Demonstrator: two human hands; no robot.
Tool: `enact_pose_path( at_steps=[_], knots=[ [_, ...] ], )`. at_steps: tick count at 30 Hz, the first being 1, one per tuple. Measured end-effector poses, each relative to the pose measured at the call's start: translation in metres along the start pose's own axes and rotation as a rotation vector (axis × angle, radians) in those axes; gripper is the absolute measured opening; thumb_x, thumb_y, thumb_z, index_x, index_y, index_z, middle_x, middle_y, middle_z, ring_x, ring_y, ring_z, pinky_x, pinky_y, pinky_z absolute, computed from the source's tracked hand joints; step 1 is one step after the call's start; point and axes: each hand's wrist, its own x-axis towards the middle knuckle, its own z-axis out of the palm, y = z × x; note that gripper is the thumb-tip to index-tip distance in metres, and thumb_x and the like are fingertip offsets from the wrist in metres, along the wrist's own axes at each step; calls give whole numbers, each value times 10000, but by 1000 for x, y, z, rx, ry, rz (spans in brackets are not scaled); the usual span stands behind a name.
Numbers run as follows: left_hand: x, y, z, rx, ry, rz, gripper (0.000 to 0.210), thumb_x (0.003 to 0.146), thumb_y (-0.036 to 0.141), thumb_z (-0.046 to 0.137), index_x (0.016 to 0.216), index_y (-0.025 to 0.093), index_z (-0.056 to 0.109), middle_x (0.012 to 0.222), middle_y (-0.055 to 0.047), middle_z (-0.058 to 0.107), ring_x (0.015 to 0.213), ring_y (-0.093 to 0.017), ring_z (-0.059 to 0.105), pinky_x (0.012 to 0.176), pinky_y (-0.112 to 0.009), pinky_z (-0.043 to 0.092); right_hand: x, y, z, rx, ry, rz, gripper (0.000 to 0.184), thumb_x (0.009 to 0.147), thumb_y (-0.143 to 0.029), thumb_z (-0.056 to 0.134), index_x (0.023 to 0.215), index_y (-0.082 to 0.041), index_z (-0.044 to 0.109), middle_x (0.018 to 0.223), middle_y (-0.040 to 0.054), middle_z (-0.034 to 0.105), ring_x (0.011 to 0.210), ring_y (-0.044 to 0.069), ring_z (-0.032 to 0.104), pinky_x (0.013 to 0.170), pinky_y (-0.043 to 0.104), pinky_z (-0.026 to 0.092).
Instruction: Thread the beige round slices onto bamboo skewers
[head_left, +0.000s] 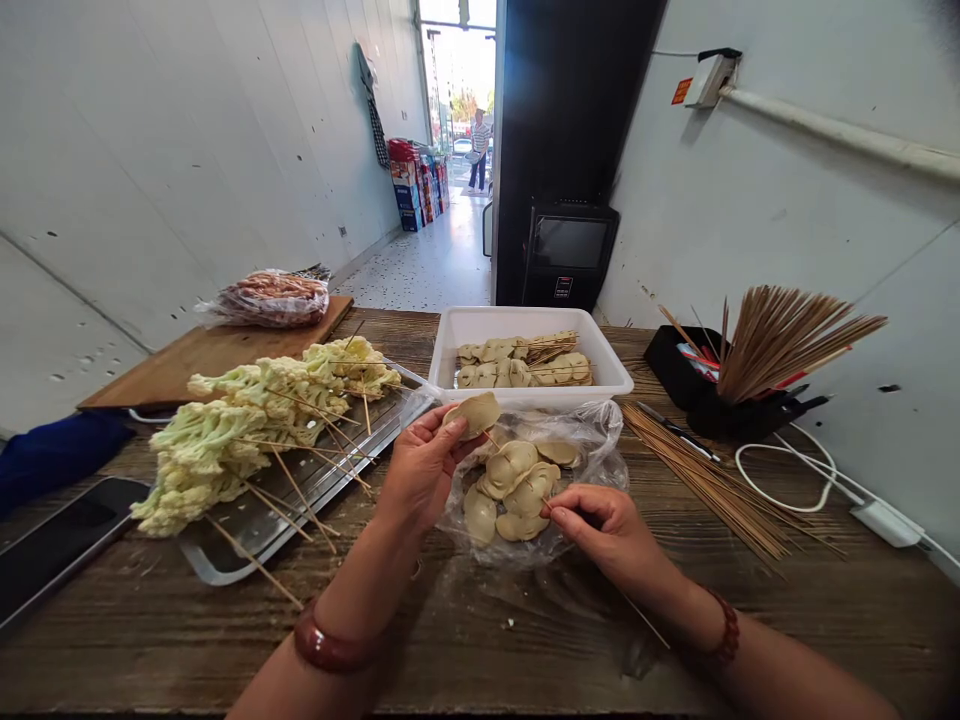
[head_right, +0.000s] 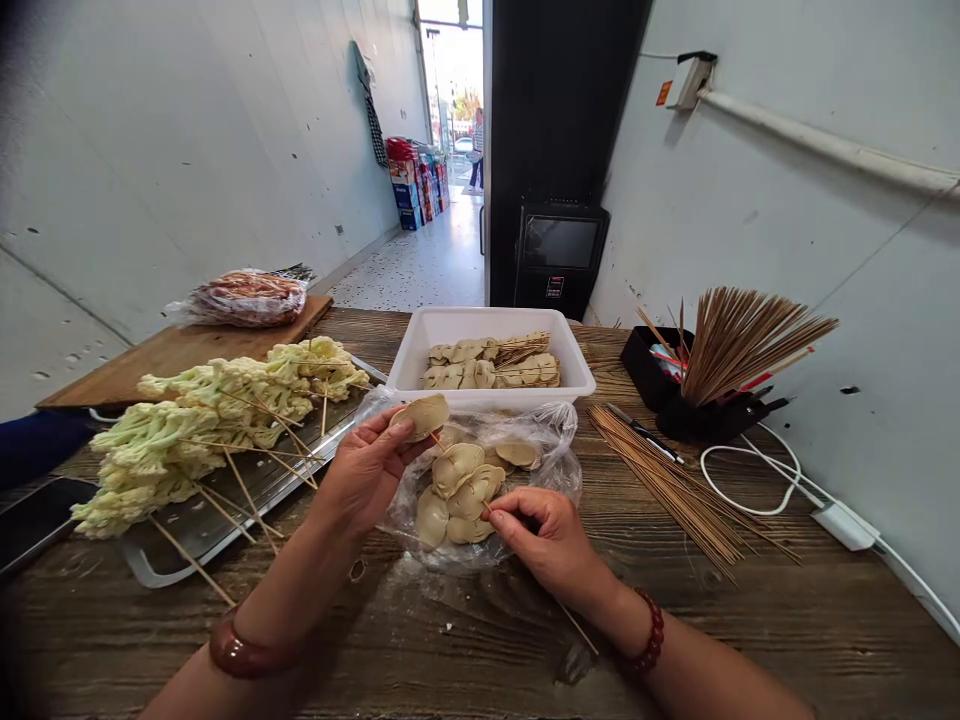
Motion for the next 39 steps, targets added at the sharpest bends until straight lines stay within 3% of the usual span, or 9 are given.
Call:
enact_pose_path(
  at_steps=[39],
  knots=[
    [0, -5, -2, 17, -6, -8, 313, 574, 264, 887, 823, 139, 744, 879, -51, 748, 791, -171, 681, 740, -310, 590, 2, 2, -1, -57, -15, -2, 204, 865, -259, 603, 777, -153, 754, 741, 62, 753, 679, 171, 673, 632, 248, 494]
  ],
)
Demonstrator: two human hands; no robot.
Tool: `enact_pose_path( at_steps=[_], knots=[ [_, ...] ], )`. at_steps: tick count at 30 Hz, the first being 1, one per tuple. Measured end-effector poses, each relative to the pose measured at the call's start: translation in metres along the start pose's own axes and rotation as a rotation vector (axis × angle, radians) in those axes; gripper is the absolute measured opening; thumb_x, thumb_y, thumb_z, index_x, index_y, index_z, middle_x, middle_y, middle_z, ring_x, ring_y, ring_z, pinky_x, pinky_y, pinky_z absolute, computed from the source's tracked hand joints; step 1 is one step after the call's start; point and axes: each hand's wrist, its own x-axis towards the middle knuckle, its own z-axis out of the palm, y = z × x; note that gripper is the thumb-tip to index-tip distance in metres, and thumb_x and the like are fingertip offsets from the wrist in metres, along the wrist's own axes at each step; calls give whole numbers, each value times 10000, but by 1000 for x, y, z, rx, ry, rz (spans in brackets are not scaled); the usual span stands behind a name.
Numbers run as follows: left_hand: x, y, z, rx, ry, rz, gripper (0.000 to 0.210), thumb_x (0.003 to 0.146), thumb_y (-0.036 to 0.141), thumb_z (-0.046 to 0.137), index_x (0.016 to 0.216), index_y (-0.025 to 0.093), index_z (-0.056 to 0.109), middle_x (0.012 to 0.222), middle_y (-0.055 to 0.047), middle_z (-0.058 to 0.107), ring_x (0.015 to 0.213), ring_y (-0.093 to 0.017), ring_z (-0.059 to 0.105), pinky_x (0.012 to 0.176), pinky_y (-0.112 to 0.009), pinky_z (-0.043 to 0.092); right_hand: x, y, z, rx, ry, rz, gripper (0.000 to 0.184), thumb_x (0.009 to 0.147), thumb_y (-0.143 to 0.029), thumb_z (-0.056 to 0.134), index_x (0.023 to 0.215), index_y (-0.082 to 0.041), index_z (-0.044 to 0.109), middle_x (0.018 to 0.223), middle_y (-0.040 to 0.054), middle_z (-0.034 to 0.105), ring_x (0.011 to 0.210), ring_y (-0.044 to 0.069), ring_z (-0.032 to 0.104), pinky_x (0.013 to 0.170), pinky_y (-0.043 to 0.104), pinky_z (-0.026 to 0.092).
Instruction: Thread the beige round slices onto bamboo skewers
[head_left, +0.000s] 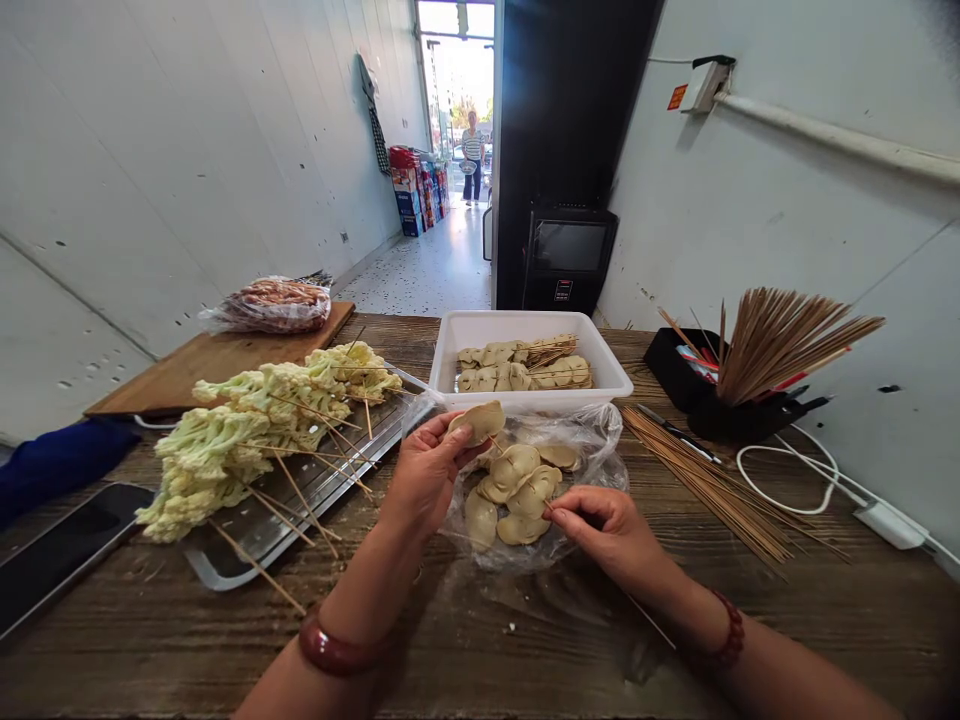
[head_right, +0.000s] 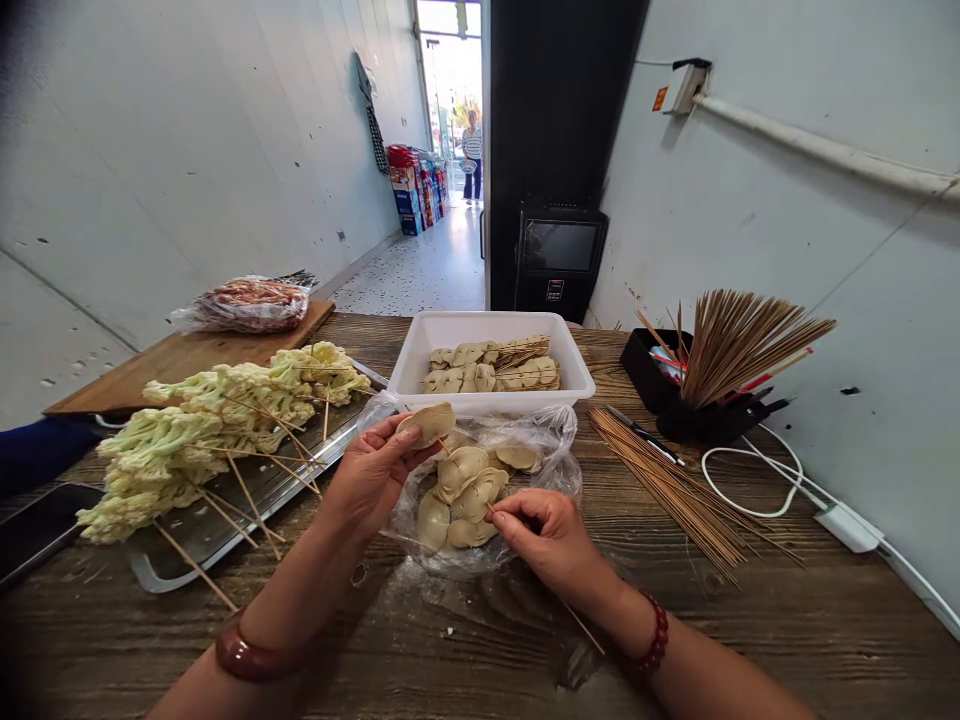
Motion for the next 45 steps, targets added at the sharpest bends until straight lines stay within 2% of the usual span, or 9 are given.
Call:
enact_pose_path(
  at_steps=[16, 22, 45],
  knots=[
    [-1, -1, -1, -27, -44, -71, 302, 603, 253, 871, 844, 130, 736, 875, -59, 750, 745, -162, 690, 734, -292, 578, 2, 4, -2, -44, -4, -79, 220, 894, -287, 588, 800, -170, 748, 756, 62, 745, 691, 171, 666, 645, 261, 489],
    [-2, -2, 0, -14, -67, -75, 287, 628, 261, 861, 849, 125, 737, 875, -63, 750, 759, -167, 696, 758, -299, 577, 2, 4, 1, -75, 25, -45, 225, 894, -299, 584, 782, -179, 738, 756, 57, 745, 695, 177, 665, 637, 267, 489],
    [-4, -1, 3, -38, -53, -100, 333, 603, 263, 872, 864, 123, 720, 861, -71, 760, 732, -175, 713, 749, -295, 575, 2, 7, 5, -82, 46, -84, 267, 910, -335, 570, 771, -174, 731, 738, 53, 730, 683, 166, 650, 635, 257, 482]
  ],
)
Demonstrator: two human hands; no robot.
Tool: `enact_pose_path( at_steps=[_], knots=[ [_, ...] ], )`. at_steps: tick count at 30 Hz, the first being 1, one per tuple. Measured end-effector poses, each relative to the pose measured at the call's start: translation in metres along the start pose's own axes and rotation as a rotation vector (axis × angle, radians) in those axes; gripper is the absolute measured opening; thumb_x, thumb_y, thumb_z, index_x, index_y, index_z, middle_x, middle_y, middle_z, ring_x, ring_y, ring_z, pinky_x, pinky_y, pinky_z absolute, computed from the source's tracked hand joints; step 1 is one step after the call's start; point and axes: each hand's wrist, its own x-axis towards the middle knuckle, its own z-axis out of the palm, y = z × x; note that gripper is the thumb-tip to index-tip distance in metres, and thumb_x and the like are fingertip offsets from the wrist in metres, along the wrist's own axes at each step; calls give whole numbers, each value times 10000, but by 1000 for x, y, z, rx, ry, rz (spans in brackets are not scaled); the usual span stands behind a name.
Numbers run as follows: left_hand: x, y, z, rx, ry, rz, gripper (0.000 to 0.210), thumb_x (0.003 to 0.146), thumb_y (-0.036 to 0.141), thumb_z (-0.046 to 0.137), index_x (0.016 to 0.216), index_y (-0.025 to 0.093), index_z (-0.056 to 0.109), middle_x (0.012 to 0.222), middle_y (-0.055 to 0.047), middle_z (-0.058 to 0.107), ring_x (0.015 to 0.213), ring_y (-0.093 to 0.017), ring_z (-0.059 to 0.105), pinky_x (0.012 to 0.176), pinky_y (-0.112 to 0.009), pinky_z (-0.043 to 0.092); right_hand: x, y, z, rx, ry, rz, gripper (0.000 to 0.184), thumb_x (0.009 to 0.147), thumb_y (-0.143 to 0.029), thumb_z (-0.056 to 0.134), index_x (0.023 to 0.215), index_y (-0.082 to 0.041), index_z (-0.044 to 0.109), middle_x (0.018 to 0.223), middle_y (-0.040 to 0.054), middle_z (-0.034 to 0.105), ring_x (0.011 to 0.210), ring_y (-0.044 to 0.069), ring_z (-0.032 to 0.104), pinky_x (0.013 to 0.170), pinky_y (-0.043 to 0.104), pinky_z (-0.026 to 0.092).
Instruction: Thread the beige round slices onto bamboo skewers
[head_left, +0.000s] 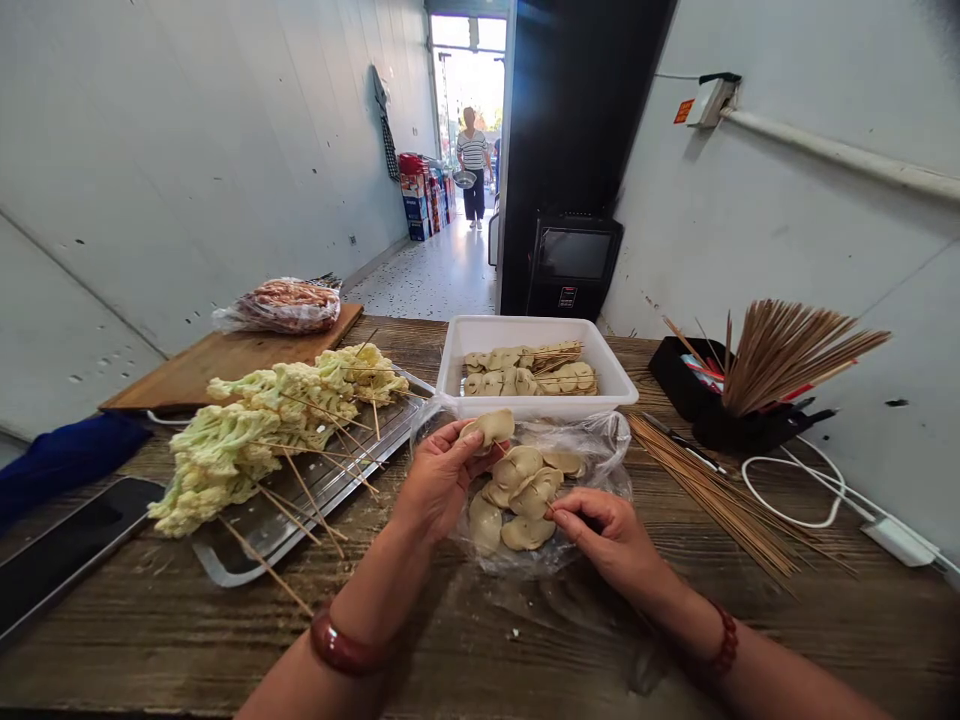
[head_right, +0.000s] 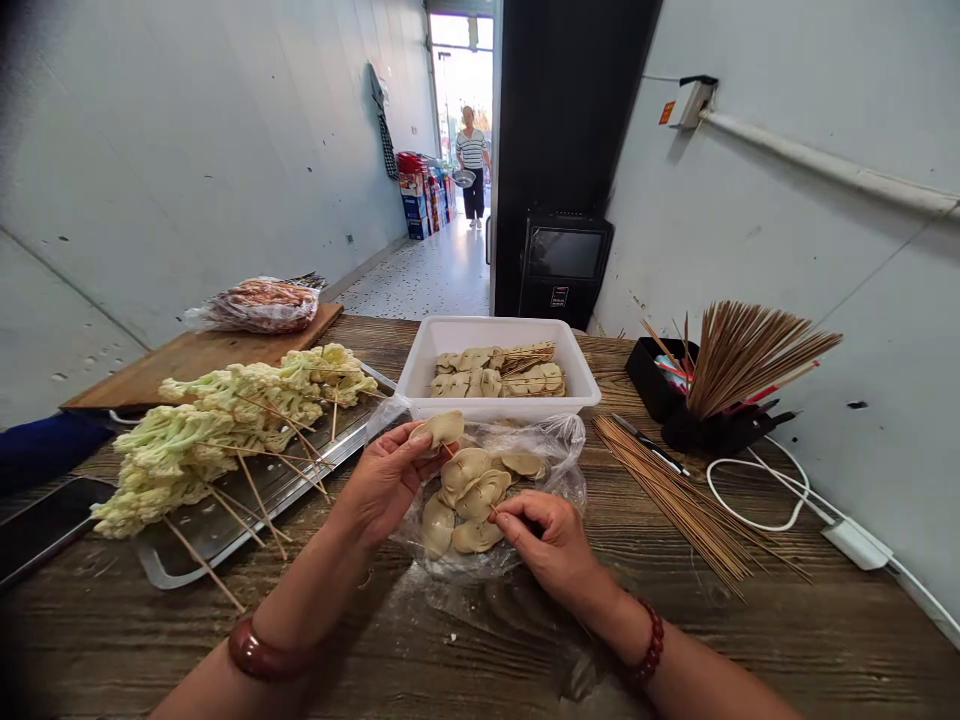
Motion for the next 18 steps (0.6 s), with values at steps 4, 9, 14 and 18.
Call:
enact_pose_path(
  at_steps=[4, 9, 14, 18],
  knots=[
    [0, -1, 1, 4, -9, 7, 327, 599, 268, 874, 850, 125, 721, 841, -68, 758, 712, -167, 707, 735, -284, 567, 0, 0, 1, 2, 6, 6, 269, 913, -342, 568, 772, -176, 726, 751, 56, 732, 693, 170, 650, 641, 261, 484],
    [0, -4, 1, 13, -21, -2, 315, 605, 258, 869, 855, 131, 725, 813, -64, 756, 673, -157, 694, 676, -263, 554, 1, -2, 1, 24, -2, 12, 268, 914, -352, 571, 783, -176, 726, 730, 47, 719, 680, 165, 639, 643, 259, 488],
    [0, -7, 2, 17, -12, -6, 320, 598, 253, 871, 849, 127, 718, 769, -54, 746, 676, -152, 683, 659, -249, 544, 1, -1, 1, -4, -11, 20, 282, 919, -360, 567, 772, -172, 717, 710, 38, 694, 664, 161, 616, 630, 259, 472],
    [-1, -7, 3, 13, 1, -18, 314, 591, 244, 872, 835, 128, 713, 773, -51, 745, 649, -143, 666, 645, -251, 539, 1, -1, 2, -7, -10, 26, 297, 923, -372, 557, 767, -176, 716, 725, 44, 701, 683, 167, 624, 637, 262, 474]
  ],
)
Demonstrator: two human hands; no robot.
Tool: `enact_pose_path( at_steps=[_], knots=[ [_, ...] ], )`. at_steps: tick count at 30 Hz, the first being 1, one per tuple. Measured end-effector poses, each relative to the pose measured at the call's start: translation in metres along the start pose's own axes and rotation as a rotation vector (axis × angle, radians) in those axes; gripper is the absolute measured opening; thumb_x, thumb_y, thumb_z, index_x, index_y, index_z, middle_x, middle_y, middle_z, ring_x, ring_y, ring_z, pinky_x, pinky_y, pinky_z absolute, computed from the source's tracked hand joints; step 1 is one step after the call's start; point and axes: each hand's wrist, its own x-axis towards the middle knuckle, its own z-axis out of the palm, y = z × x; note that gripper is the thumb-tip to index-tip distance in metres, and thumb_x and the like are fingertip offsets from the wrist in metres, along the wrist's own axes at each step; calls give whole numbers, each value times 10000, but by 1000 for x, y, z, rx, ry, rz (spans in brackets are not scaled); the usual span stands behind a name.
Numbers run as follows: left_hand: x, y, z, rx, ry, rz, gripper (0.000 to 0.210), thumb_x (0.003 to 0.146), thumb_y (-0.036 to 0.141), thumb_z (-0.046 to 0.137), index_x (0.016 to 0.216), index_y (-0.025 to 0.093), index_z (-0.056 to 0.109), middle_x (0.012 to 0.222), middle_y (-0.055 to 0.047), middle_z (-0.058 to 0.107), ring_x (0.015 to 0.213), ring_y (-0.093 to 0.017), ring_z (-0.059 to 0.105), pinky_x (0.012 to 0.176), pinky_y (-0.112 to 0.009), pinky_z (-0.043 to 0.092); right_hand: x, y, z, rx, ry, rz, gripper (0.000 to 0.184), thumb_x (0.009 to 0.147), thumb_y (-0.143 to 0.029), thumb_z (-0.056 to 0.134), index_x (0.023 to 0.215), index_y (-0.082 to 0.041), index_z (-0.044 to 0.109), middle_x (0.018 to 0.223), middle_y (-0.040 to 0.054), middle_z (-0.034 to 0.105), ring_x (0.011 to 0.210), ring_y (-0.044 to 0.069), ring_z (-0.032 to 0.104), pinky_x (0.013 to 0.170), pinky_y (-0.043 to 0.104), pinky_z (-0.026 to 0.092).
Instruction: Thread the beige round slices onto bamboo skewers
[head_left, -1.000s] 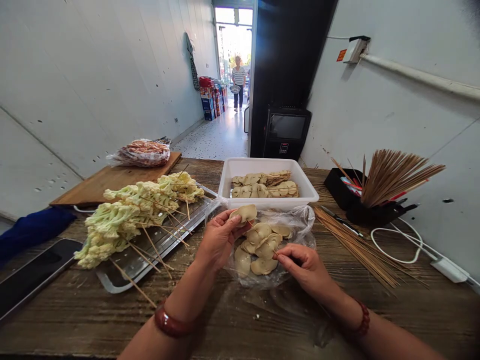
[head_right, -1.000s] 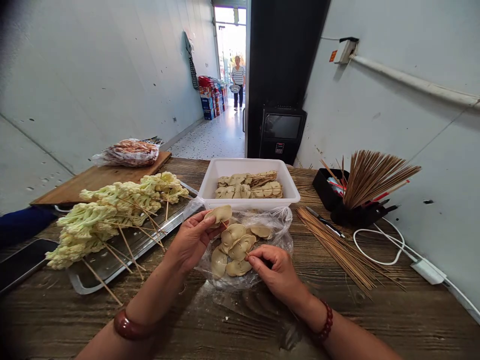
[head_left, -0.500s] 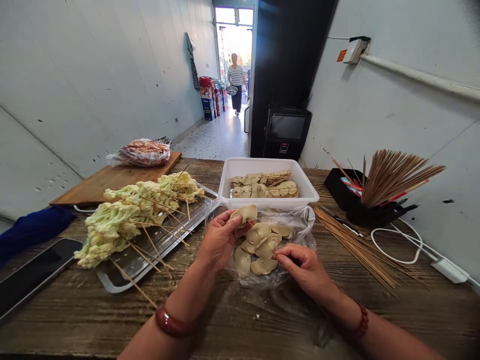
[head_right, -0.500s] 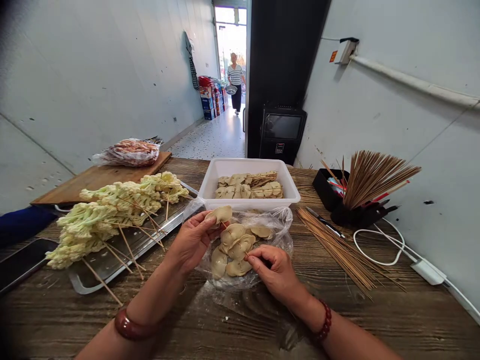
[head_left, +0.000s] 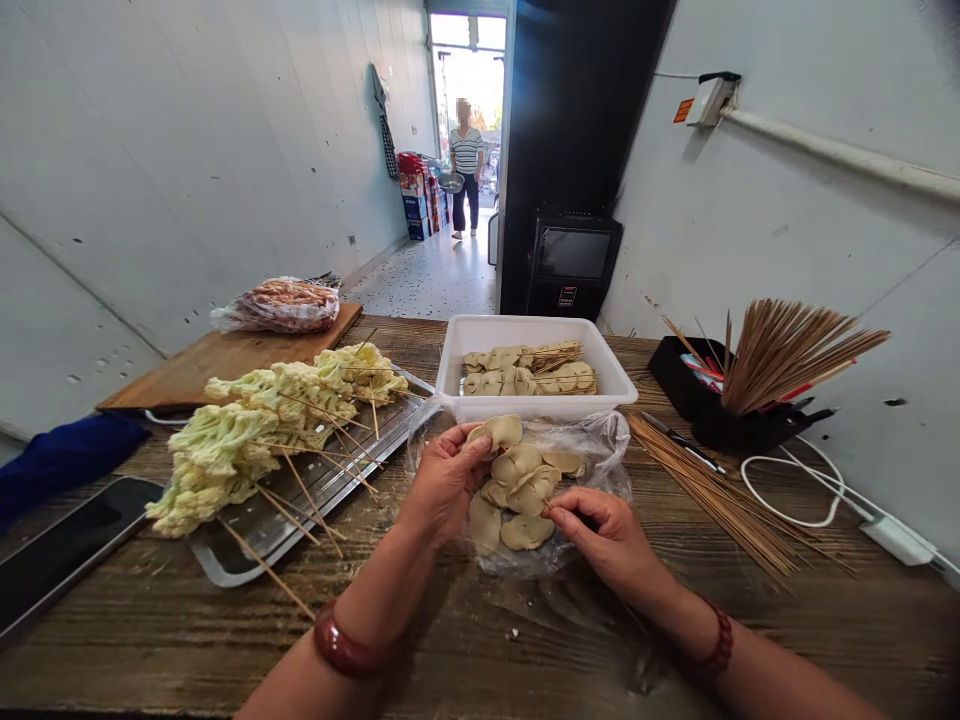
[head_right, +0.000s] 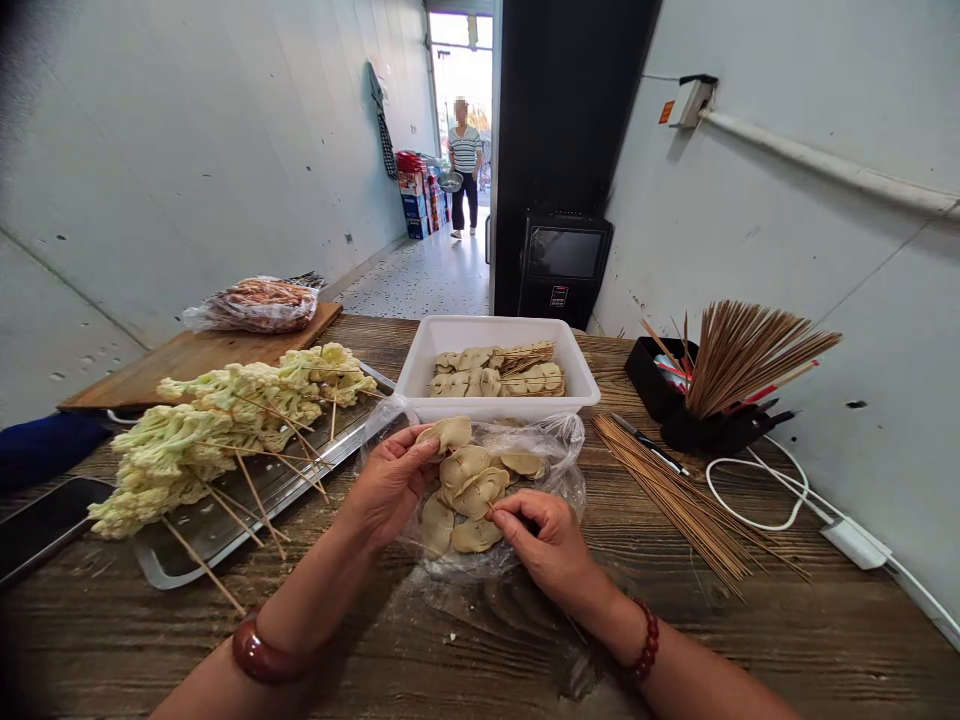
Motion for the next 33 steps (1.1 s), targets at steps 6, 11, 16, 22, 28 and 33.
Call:
enact_pose_path(
  at_steps=[6, 11, 16, 22, 28, 33],
  knots=[
    [2, 0, -3, -10, -11, 34, 275, 620, 234, 854, 841, 143, 718, 826, -49, 754, 700, -147, 682, 660, -243, 541, 0, -4, 1, 27, 26, 10, 286, 909, -380, 572, 775, -180, 728, 749, 51, 735, 688, 172, 657, 638, 262, 498],
    [3, -1, -3, -32, 7, 31, 269, 618, 251, 858, 828, 148, 727, 834, -49, 755, 720, -165, 697, 689, -269, 559, 0, -3, 3, 38, 56, 26, 242, 894, -344, 589, 783, -180, 729, 766, 54, 747, 714, 182, 676, 677, 267, 511],
    [3, -1, -2, -27, 31, 33, 292, 583, 262, 880, 811, 154, 732, 802, -41, 757, 696, -160, 694, 670, -261, 554, 0, -4, 3, 35, 36, 40, 213, 883, -292, 592, 781, -165, 730, 750, 59, 746, 699, 181, 675, 668, 266, 506],
    [4, -2, -2, -3, 58, 31, 281, 564, 257, 885, 778, 144, 741, 783, -50, 759, 668, -149, 676, 645, -251, 540, 0, -5, 5, 65, 34, 55, 221, 878, -294, 594, 751, -162, 719, 704, 45, 726, 662, 167, 654, 644, 255, 498],
    [4, -2, -1, 36, 84, 37, 319, 512, 278, 908, 749, 142, 743, 741, -39, 753, 636, -133, 657, 626, -236, 525, 0, -3, 6, 67, 11, 82, 230, 877, -291, 582, 735, -159, 707, 718, 47, 723, 671, 164, 640, 634, 249, 467],
    [2, 0, 1, 67, 97, 9, 372, 473, 299, 922, 750, 131, 739, 707, -24, 740, 607, -114, 641, 608, -218, 513, 0, -3, 6, 67, 9, 103, 247, 876, -300, 576, 724, -150, 700, 677, 41, 693, 637, 157, 605, 609, 247, 444]
  ],
)
